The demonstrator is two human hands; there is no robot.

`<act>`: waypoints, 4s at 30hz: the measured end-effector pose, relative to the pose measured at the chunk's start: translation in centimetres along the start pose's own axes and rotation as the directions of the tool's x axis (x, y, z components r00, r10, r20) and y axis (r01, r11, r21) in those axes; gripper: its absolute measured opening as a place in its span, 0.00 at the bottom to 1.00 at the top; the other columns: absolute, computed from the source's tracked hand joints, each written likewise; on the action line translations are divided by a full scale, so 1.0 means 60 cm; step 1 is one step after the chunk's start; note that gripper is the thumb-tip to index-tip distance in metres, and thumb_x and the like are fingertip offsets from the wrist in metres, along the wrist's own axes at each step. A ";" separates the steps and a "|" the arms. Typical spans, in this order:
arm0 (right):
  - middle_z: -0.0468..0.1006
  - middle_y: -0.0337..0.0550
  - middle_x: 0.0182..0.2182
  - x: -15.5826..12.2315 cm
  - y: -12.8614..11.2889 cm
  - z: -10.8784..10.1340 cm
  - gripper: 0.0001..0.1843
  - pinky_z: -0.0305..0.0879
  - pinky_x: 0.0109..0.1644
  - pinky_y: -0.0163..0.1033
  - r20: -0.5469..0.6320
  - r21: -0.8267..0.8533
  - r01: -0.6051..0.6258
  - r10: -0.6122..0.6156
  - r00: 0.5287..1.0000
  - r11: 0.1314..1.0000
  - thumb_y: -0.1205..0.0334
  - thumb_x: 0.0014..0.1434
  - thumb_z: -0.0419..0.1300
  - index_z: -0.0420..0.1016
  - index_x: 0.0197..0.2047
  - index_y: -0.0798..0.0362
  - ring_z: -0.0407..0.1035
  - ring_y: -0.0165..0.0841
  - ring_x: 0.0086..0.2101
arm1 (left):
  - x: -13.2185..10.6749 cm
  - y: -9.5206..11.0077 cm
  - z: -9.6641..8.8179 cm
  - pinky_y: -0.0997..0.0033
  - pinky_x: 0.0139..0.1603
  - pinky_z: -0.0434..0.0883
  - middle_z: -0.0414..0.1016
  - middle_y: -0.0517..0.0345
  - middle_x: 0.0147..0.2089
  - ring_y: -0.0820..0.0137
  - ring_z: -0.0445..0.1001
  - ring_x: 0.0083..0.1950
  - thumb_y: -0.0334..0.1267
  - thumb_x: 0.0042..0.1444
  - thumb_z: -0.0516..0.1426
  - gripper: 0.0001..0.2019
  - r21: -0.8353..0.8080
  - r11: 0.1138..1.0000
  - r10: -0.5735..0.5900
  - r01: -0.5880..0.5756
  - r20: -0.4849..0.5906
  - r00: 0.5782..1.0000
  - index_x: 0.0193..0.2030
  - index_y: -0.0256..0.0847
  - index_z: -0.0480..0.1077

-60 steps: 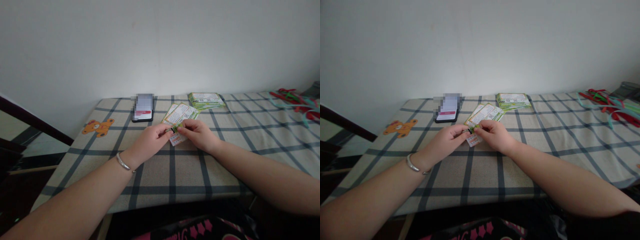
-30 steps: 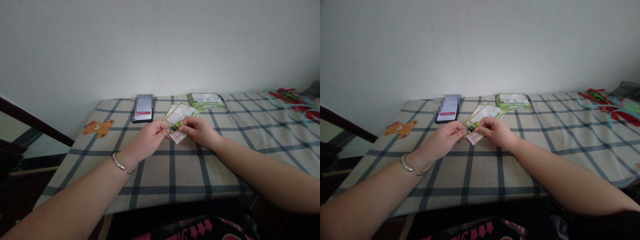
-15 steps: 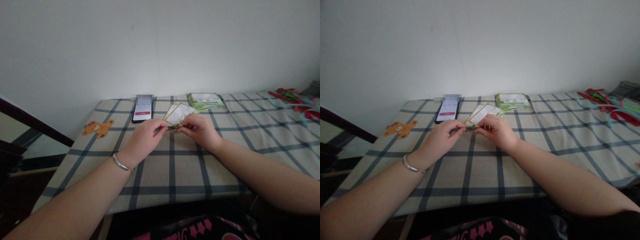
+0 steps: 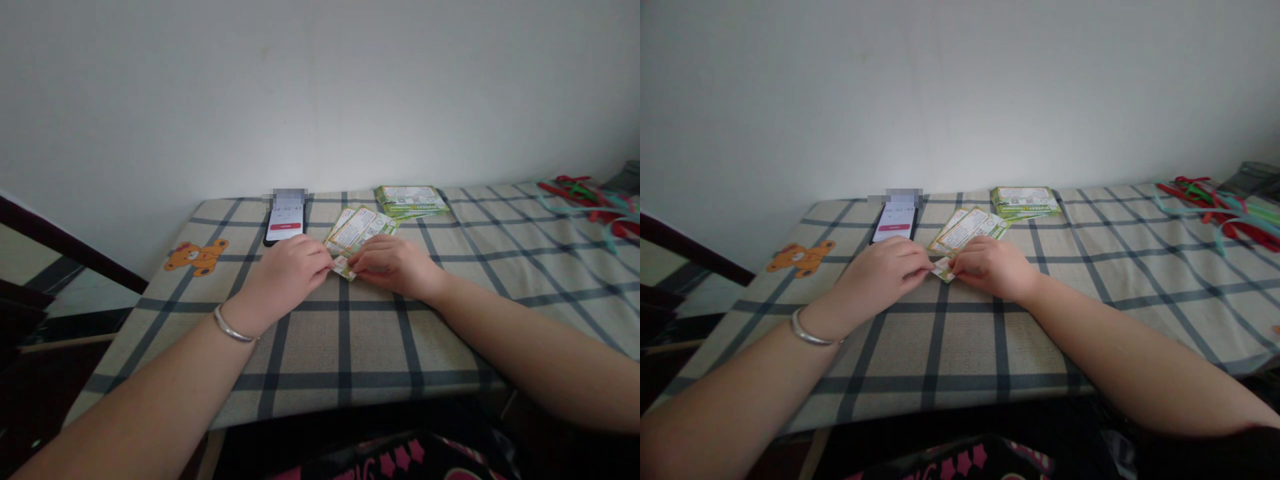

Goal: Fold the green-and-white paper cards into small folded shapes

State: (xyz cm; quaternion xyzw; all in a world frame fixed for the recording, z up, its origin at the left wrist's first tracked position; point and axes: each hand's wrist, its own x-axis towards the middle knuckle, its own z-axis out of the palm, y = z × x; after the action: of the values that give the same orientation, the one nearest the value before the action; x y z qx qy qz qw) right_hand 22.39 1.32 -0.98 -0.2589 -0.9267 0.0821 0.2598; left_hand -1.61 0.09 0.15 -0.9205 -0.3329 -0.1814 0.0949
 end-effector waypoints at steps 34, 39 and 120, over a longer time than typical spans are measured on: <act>0.78 0.44 0.33 -0.002 -0.001 -0.002 0.15 0.61 0.39 0.39 0.128 -0.203 -0.006 0.032 0.991 0.979 0.51 0.64 0.56 0.80 0.43 0.49 0.69 0.34 0.36 | -0.002 0.011 0.001 0.64 0.37 0.63 0.75 0.56 0.32 0.64 0.70 0.38 0.43 0.58 0.60 0.10 0.041 0.998 -0.061 0.055 0.141 0.988 0.31 0.39 0.75; 0.78 0.44 0.34 -0.003 0.000 -0.001 0.14 0.61 0.40 0.39 0.125 -0.200 -0.022 0.048 0.991 0.980 0.54 0.64 0.56 0.80 0.42 0.50 0.70 0.34 0.36 | -0.001 0.014 -0.001 0.64 0.37 0.64 0.75 0.54 0.33 0.63 0.70 0.39 0.40 0.61 0.57 0.10 0.089 0.995 -0.058 0.047 0.133 0.989 0.33 0.38 0.75; 0.81 0.40 0.32 0.008 -0.007 0.007 0.05 0.62 0.46 0.40 0.013 -0.042 -0.216 0.217 0.976 0.976 0.65 0.59 0.61 0.80 0.34 0.50 0.70 0.33 0.36 | -0.004 0.018 0.043 0.57 0.57 0.65 0.72 0.51 0.51 0.62 0.68 0.53 0.41 0.60 0.56 0.15 -0.258 0.926 -0.280 0.276 0.020 0.960 0.52 0.39 0.71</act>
State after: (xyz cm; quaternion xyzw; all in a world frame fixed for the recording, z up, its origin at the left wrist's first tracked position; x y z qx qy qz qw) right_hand 21.67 1.21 -1.03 -0.3627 -0.8966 0.0936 0.2361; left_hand -0.40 -0.12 -2.35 -0.8668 -0.4327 -0.2429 -0.0494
